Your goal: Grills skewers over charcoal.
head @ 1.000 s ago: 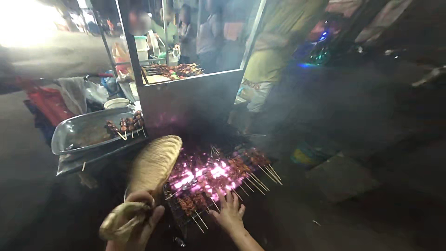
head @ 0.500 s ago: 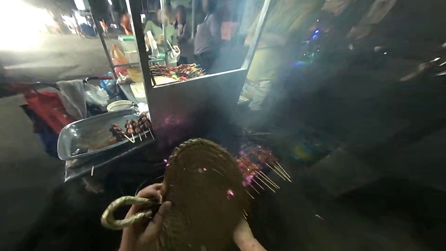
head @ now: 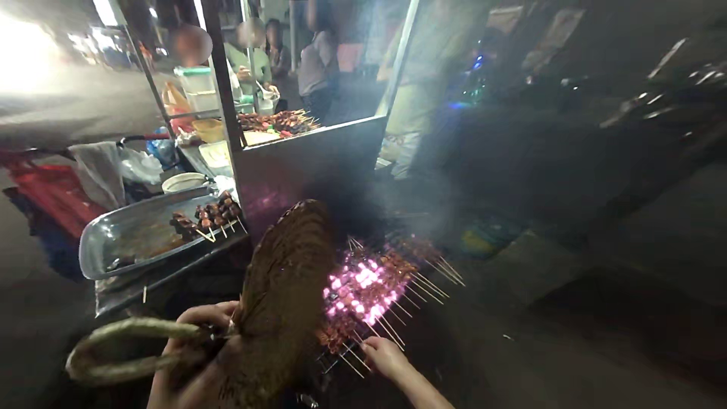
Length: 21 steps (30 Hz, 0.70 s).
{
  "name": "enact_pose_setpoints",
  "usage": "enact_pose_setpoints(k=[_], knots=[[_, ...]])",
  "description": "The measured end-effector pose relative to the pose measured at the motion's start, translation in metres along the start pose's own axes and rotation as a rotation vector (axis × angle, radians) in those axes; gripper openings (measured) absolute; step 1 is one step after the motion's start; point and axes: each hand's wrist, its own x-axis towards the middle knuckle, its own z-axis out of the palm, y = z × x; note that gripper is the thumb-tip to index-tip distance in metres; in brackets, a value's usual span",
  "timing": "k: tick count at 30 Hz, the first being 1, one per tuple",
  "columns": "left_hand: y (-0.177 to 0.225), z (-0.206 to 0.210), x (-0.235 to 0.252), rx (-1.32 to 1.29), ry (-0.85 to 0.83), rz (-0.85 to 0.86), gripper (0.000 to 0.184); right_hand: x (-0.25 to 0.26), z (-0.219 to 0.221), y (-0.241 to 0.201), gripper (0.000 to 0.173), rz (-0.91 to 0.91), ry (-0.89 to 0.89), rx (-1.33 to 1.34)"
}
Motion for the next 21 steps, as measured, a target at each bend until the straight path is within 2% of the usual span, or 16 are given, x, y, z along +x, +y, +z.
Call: enact_pose_setpoints(k=[2,4,5,6,8,10,11,12,14,16,19,21], knots=[[-0.015,-0.003,0.000,0.112,0.030,0.040,0.022,-0.025,-0.004,-0.013,0.041,-0.017,0.072,-0.145],[-0.037,-0.006,-0.001,0.325,0.081,0.166,0.013,-0.027,-0.002,-0.019,0.041,-0.118,0.181,-0.287],[-0.039,0.001,-0.004,0.365,0.111,0.166,0.007,-0.030,0.002,-0.024,0.042,-0.164,0.193,-0.336],[-0.035,0.012,-0.006,0.366,0.113,0.133,0.009,-0.037,0.006,-0.031,0.045,-0.178,0.165,-0.384],[-0.016,0.032,-0.007,0.190,0.038,0.030,0.014,-0.052,0.019,-0.039,0.051,-0.170,0.084,-0.440],[-0.002,0.045,-0.004,0.036,-0.037,-0.032,0.021,-0.069,0.035,-0.033,0.049,-0.179,0.114,-0.394],[-0.002,0.047,-0.002,0.043,-0.043,-0.011,0.022,-0.074,0.044,-0.022,0.043,-0.222,0.207,-0.281],[-0.005,0.048,0.001,0.083,-0.036,0.038,0.021,-0.070,0.044,-0.020,0.038,-0.196,0.183,-0.264],[-0.010,0.046,0.005,0.120,-0.029,0.103,0.016,-0.056,0.025,-0.031,0.037,-0.120,-0.010,-0.401],[-0.005,0.050,0.007,0.127,-0.022,0.095,0.013,-0.039,0.015,-0.026,0.038,-0.148,-0.066,-0.260],[0.004,0.048,0.014,0.038,-0.065,0.080,0.018,-0.021,0.019,-0.012,0.038,-0.114,-0.206,0.196],[0.005,0.042,0.017,0.124,-0.051,0.099,0.022,-0.017,0.024,-0.008,0.038,-0.053,-0.262,0.232]])
